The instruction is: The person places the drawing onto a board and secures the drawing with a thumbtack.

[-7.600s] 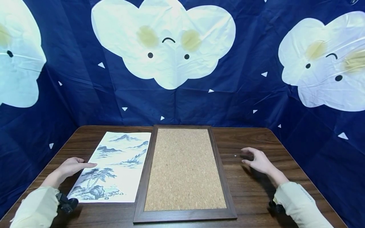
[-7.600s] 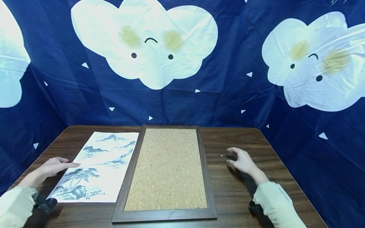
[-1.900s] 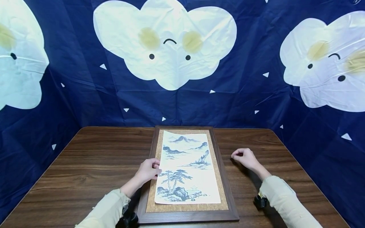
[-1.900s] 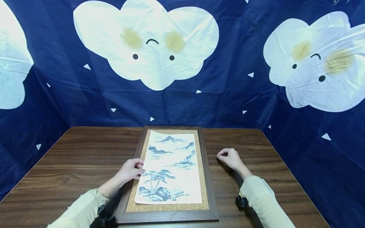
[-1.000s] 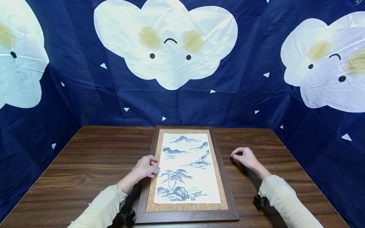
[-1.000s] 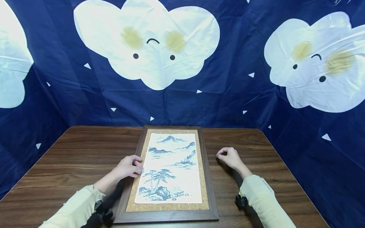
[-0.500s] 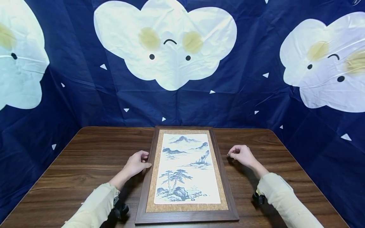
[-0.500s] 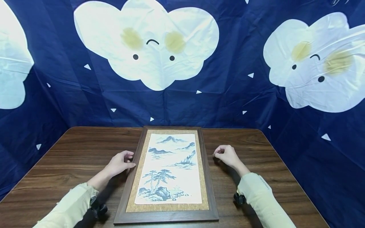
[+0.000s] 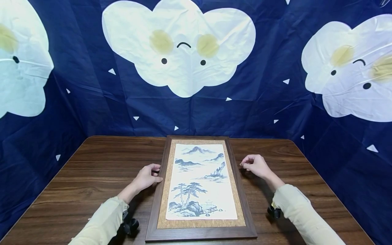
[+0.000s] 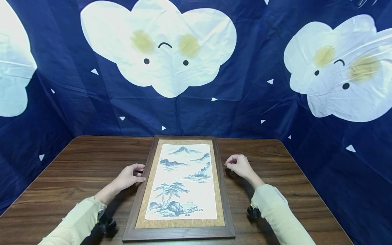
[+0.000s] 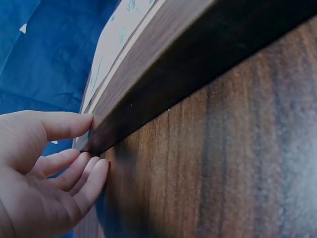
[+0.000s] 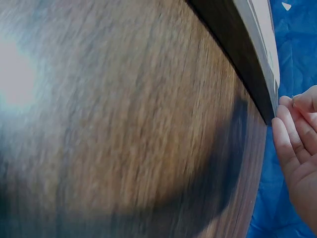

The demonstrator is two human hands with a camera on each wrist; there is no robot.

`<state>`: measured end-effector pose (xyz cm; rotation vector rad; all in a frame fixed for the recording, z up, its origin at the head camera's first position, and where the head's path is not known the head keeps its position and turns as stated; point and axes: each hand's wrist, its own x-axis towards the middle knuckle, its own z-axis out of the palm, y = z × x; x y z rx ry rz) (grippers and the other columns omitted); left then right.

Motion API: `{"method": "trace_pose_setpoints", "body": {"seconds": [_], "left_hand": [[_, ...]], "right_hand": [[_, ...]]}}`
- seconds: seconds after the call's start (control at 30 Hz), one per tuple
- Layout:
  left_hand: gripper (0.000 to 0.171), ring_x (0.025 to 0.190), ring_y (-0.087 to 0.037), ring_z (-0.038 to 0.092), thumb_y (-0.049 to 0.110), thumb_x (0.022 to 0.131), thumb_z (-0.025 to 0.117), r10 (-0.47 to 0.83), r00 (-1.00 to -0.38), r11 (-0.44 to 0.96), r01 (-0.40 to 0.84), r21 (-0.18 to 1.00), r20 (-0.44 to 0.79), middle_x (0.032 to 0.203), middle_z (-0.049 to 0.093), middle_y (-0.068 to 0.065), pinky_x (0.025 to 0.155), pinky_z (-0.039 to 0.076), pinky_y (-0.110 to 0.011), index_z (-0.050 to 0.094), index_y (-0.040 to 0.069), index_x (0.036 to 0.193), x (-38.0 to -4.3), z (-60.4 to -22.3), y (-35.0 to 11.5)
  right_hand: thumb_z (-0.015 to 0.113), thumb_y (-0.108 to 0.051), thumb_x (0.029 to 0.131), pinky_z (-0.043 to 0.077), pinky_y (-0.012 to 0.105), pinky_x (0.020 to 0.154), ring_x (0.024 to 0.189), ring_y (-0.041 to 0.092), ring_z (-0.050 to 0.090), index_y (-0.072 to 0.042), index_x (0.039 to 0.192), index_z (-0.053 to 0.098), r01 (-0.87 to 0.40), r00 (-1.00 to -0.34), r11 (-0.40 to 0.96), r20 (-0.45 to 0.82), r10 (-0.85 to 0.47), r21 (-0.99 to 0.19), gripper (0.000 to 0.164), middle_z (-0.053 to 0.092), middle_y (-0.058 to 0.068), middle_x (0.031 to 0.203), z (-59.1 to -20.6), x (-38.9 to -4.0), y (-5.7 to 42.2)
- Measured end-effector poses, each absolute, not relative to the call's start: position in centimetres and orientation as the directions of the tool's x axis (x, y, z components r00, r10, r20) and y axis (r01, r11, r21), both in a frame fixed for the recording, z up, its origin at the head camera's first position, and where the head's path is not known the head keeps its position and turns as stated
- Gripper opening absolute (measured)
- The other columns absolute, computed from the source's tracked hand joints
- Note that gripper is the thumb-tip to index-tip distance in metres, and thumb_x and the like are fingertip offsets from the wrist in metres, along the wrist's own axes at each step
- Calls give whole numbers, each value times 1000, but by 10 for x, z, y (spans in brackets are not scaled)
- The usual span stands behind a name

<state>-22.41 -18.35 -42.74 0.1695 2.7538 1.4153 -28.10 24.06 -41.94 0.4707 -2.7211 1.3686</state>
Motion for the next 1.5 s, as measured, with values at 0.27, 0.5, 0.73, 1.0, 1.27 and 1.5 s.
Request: {"method": "trace_pose_setpoints", "body": {"seconds": [0.27, 0.5, 0.73, 1.0, 1.27, 1.5], "left_hand": [[51, 91, -29, 56, 0, 73, 68, 123, -992, 534, 63, 843, -4, 107, 57, -24, 76, 47, -35, 49, -13, 118, -223, -430, -186], [50, 93, -30, 55, 1, 74, 68, 117, -993, 516, 45, 855, -18, 108, 56, -24, 73, 47, -32, 49, -13, 118, -223, -433, -187], [50, 92, -31, 55, 1, 74, 69, 120, -993, 507, 55, 860, -7, 106, 57, -25, 71, 47, -30, 49, -14, 117, -221, -432, -186], [49, 93, -30, 55, 1, 74, 68, 113, -993, 506, 49, 861, -10, 107, 57, -23, 72, 46, -28, 49, -13, 118, -224, -435, -187], [50, 92, -29, 55, 5, 75, 69, 128, -992, 480, 61, 875, -1, 107, 57, -23, 71, 47, -29, 50, -12, 117, -224, -435, -189], [51, 86, -25, 56, 15, 74, 73, 180, -980, 443, 154, 883, 80, 100, 59, -20, 69, 48, -30, 52, -11, 113, -223, -440, -194]], "right_hand": [[62, 1, 78, 49, 24, 52, 56, 13, 55, 5, 79, 65, -294, -946, 562, 153, -285, -773, 6, 64, 10, 72, -414, -284, 224], [59, 4, 80, 53, 36, 59, 65, 26, 61, 11, 83, 63, -290, -935, 504, 129, -331, -813, 9, 64, 21, 77, -404, -283, 201], [60, -1, 83, 53, 33, 56, 63, 24, 61, 10, 87, 64, -281, -929, 466, 115, -353, -839, 13, 64, 21, 81, -415, -292, 187], [61, -6, 85, 51, 31, 54, 59, 23, 56, 6, 91, 65, -233, -950, 462, 100, -295, -856, 14, 62, 21, 81, -416, -297, 168], [60, -2, 85, 52, 30, 57, 63, 19, 57, 11, 89, 62, -184, -954, 399, 65, -294, -898, 14, 60, 22, 79, -420, -303, 156], [56, 1, 87, 52, 36, 60, 65, 24, 54, 14, 97, 61, -142, -951, 390, 17, -307, -910, 17, 59, 26, 87, -417, -304, 152]]}}
